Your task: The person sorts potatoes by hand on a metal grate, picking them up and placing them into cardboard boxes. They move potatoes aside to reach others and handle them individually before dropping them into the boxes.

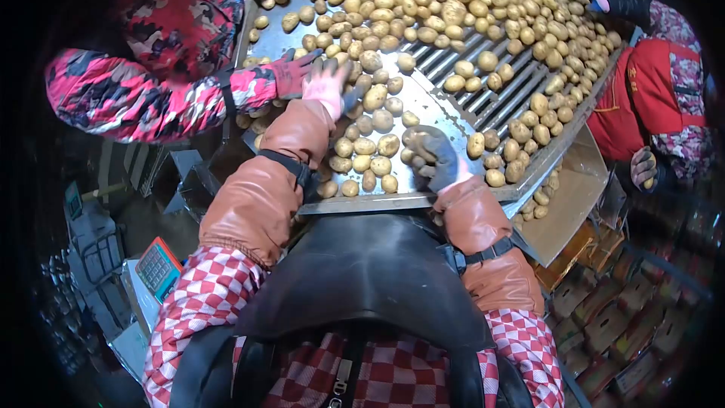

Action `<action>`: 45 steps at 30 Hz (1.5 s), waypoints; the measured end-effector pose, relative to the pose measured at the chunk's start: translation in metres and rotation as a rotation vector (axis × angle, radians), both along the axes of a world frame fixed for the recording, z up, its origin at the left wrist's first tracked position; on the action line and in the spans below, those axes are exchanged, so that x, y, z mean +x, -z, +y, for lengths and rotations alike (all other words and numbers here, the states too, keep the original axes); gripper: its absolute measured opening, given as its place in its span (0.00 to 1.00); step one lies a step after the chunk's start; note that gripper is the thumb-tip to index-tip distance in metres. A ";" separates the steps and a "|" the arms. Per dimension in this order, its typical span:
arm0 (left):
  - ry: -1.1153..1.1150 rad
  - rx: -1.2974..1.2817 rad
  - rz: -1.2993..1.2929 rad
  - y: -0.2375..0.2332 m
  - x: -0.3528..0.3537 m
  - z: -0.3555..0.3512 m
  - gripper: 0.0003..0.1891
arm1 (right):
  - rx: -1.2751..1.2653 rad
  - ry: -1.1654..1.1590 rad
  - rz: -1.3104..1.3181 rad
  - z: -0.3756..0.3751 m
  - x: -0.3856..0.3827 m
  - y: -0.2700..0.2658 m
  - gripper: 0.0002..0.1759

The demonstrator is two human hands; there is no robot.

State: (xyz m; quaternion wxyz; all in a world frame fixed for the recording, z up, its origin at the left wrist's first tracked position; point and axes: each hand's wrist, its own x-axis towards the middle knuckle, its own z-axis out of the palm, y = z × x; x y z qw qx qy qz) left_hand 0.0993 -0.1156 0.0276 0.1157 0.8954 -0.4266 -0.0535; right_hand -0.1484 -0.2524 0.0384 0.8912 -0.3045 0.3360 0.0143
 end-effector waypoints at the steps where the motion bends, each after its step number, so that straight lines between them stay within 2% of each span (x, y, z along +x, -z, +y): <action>1: 0.088 0.214 0.020 -0.004 -0.012 0.005 0.38 | -0.066 0.129 0.164 -0.007 -0.017 -0.002 0.28; 2: 0.101 0.129 -0.021 0.006 -0.034 0.017 0.39 | 0.048 0.127 -0.015 -0.023 -0.038 0.011 0.27; 3: 0.185 -0.035 0.032 0.036 -0.046 0.037 0.38 | 0.166 0.130 -0.192 -0.032 -0.058 0.024 0.26; 5: 0.266 -0.030 0.127 0.023 -0.064 0.066 0.35 | 0.157 0.389 0.100 -0.027 -0.079 -0.001 0.20; 7: 0.237 -0.026 0.188 0.010 -0.070 0.085 0.33 | 0.173 0.406 0.040 -0.028 -0.088 -0.012 0.19; 8: 0.142 0.041 0.220 -0.004 -0.069 0.087 0.32 | 0.141 0.443 0.093 -0.026 -0.087 -0.019 0.19; 9: 0.039 -0.024 0.128 0.010 -0.067 0.096 0.31 | 0.106 0.478 0.143 -0.025 -0.085 -0.022 0.18; 11: -0.031 0.016 0.012 0.019 -0.063 0.118 0.30 | 0.129 0.492 0.180 -0.031 -0.090 -0.017 0.19; 13: -0.128 0.100 0.033 0.014 -0.066 0.133 0.28 | 0.355 0.433 -0.193 -0.051 -0.111 -0.002 0.20; 14: -0.115 0.109 0.011 0.023 -0.061 0.146 0.28 | 0.375 0.491 -0.242 -0.067 -0.129 0.009 0.19; 16: -0.116 0.075 -0.003 0.024 -0.052 0.159 0.26 | 0.359 0.686 -0.581 -0.092 -0.169 0.018 0.22; 17: -0.300 0.130 0.103 0.022 -0.050 0.155 0.23 | 0.345 0.929 -0.490 -0.100 -0.195 0.020 0.24; 18: -0.335 0.122 0.102 0.009 -0.048 0.146 0.23 | 0.322 1.166 -0.396 -0.100 -0.207 0.015 0.26; 19: -0.374 0.113 0.101 -0.003 -0.046 0.134 0.22 | 0.320 1.158 -0.398 -0.103 -0.210 0.015 0.26; 21: -0.160 -0.098 -0.152 0.012 -0.036 0.114 0.21 | 0.084 1.179 -0.272 -0.097 -0.210 0.000 0.31; 22: -0.130 -0.081 -0.064 0.021 -0.016 0.101 0.21 | 0.283 1.023 -0.371 -0.129 -0.251 0.072 0.32; 23: -0.099 -0.063 0.028 0.031 0.007 0.085 0.22 | 0.054 0.881 -0.304 -0.127 -0.249 0.101 0.32; 24: -0.177 -0.011 0.039 0.023 0.024 0.063 0.25 | -0.167 0.731 -0.233 -0.129 -0.239 0.113 0.32; 26: -0.329 0.017 0.054 0.009 0.042 0.032 0.32 | 0.097 0.392 -0.409 -0.097 -0.174 0.057 0.30; 27: -0.406 -0.008 0.057 0.010 0.045 0.025 0.37 | -0.255 0.542 -0.040 -0.068 -0.137 0.030 0.30; 28: -0.430 -0.008 0.372 0.015 0.048 0.018 0.44 | -0.150 0.603 0.025 -0.055 -0.109 0.011 0.30; 29: -0.109 0.608 0.120 0.045 0.053 0.016 0.43 | -0.075 0.498 0.002 -0.057 -0.109 0.019 0.29; 31: -0.056 0.240 0.354 0.025 0.002 0.044 0.40 | -0.177 0.329 0.045 -0.051 -0.100 0.013 0.30; 33: 0.019 0.313 0.072 0.018 -0.043 0.086 0.38 | -0.218 0.258 0.135 -0.043 -0.085 -0.003 0.30; 34: -0.016 0.254 0.108 0.019 -0.052 0.105 0.36 | -0.264 0.187 0.225 -0.040 -0.079 -0.007 0.31; 36: -0.078 0.210 0.115 0.019 -0.059 0.133 0.32 | -0.273 0.138 0.188 -0.039 -0.072 0.004 0.31; 37: -0.229 0.107 0.203 0.025 -0.065 0.142 0.32 | -0.288 0.089 0.151 -0.039 -0.068 0.009 0.31; 39: -0.352 0.127 -0.028 0.024 -0.084 0.132 0.31 | -0.322 -0.004 0.277 -0.039 -0.041 -0.001 0.27; 40: -0.269 0.110 0.005 0.018 -0.096 0.125 0.30 | -0.321 -0.067 0.233 -0.042 -0.031 0.008 0.25; 41: -0.046 0.106 0.007 0.010 -0.103 0.124 0.31 | -0.319 -0.131 0.190 -0.043 -0.025 0.016 0.24; 42: 0.115 0.099 0.027 0.007 -0.103 0.127 0.31 | -0.414 -0.172 0.186 -0.033 -0.012 0.005 0.21; 43: 0.276 0.091 0.048 0.006 -0.101 0.132 0.32 | -0.686 -0.263 0.155 -0.024 0.001 -0.007 0.19; 44: 0.180 0.060 0.056 0.011 -0.096 0.141 0.33 | -0.909 -0.362 0.053 -0.023 0.006 0.011 0.18; 45: 0.090 0.028 0.058 0.018 -0.089 0.151 0.33 | -1.131 -0.451 -0.059 -0.012 0.020 0.004 0.18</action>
